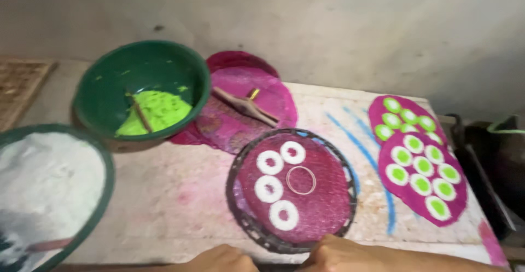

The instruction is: The person uses a wooden mold to scoop white and green dough, forming small circular cakes that are then pressed onto a larger purple base.

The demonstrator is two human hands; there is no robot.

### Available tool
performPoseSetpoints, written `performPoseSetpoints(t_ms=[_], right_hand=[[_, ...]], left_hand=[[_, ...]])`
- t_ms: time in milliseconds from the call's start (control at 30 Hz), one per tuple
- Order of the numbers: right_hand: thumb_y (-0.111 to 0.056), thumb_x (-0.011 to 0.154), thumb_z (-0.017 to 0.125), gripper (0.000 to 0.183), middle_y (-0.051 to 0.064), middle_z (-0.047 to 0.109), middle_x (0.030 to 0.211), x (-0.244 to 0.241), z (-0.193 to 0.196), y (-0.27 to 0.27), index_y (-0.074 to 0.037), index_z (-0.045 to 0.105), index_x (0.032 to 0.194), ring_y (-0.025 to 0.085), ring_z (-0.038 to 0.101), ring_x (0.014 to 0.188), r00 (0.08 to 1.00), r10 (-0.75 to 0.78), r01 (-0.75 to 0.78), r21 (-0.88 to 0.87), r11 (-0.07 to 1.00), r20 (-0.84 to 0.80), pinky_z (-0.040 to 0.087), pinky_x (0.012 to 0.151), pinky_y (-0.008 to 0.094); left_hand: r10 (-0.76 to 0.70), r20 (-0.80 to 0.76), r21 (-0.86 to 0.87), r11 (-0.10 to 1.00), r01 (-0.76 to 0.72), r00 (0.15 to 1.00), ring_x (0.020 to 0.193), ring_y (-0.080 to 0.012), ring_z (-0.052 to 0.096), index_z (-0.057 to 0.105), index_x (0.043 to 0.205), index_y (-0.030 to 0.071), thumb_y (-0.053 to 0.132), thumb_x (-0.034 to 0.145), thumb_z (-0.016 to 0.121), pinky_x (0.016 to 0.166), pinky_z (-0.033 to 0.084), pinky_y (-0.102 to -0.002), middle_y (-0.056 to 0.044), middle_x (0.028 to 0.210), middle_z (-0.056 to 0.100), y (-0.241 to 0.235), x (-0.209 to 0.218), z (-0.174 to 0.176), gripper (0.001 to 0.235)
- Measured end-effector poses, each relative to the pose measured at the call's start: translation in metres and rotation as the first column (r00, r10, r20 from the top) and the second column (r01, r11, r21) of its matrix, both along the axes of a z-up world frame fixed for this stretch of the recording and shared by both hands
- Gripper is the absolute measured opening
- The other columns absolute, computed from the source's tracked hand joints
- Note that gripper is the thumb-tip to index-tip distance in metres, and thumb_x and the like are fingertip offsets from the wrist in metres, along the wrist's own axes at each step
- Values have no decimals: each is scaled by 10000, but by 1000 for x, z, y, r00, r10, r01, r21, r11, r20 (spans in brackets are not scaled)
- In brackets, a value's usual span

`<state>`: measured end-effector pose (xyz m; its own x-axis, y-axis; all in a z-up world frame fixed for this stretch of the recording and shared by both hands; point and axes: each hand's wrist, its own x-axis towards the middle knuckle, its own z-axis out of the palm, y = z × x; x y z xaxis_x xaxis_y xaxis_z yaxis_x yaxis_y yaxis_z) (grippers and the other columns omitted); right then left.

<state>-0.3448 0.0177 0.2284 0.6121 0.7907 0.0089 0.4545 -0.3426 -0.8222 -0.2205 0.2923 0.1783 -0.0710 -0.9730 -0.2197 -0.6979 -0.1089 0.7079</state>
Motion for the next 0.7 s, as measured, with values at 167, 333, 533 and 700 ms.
performPoseSetpoints(t_ms=[167, 333, 533, 700], right_hand=[[-135, 1038, 616, 288, 164, 522, 691, 37, -2, 33, 46, 515, 838, 379, 612, 657, 996, 85, -85, 83, 993, 2, 433, 609, 477], [-235, 898, 683, 230, 101, 601, 735, 93, 59, 78, -13, 624, 888, 293, 657, 686, 918, -25, 71, -103, 992, 396, 478, 579, 419], [-195, 838, 689, 150, 19, 647, 884, 244, 102, 166, -163, 655, 981, 180, 668, 806, 152, 376, 259, -404, 877, 914, 492, 640, 318], [-201, 863, 732, 405, 120, 636, 1190, 318, 88, 287, -129, 632, 1249, 310, 625, 1078, 73, -71, 333, 43, 942, 995, 504, 884, 449]], left_hand=[[176, 26, 38, 983, -177, 984, 804, -413, 711, 731, 1193, 162, 255, 950, 564, 721, 543, -526, -225, 807, 683, 81, 40, 4, 310], [412, -358, -16, 895, -446, 838, 967, -356, 696, 703, 1208, 47, 189, 881, 637, 841, 542, -479, -202, 1024, 708, 195, 121, 7, 363], [393, -919, 340, 773, -535, -15, 1228, -252, 635, 603, 1390, 27, 167, 838, 678, 1052, 510, -399, -133, 1346, 679, 289, 152, -6, 574], [-83, -981, 99, 564, -820, -175, 965, -279, 671, 603, 1334, 6, 141, 981, 689, 967, 601, -586, -124, 1031, 662, 308, 145, -41, 388]])
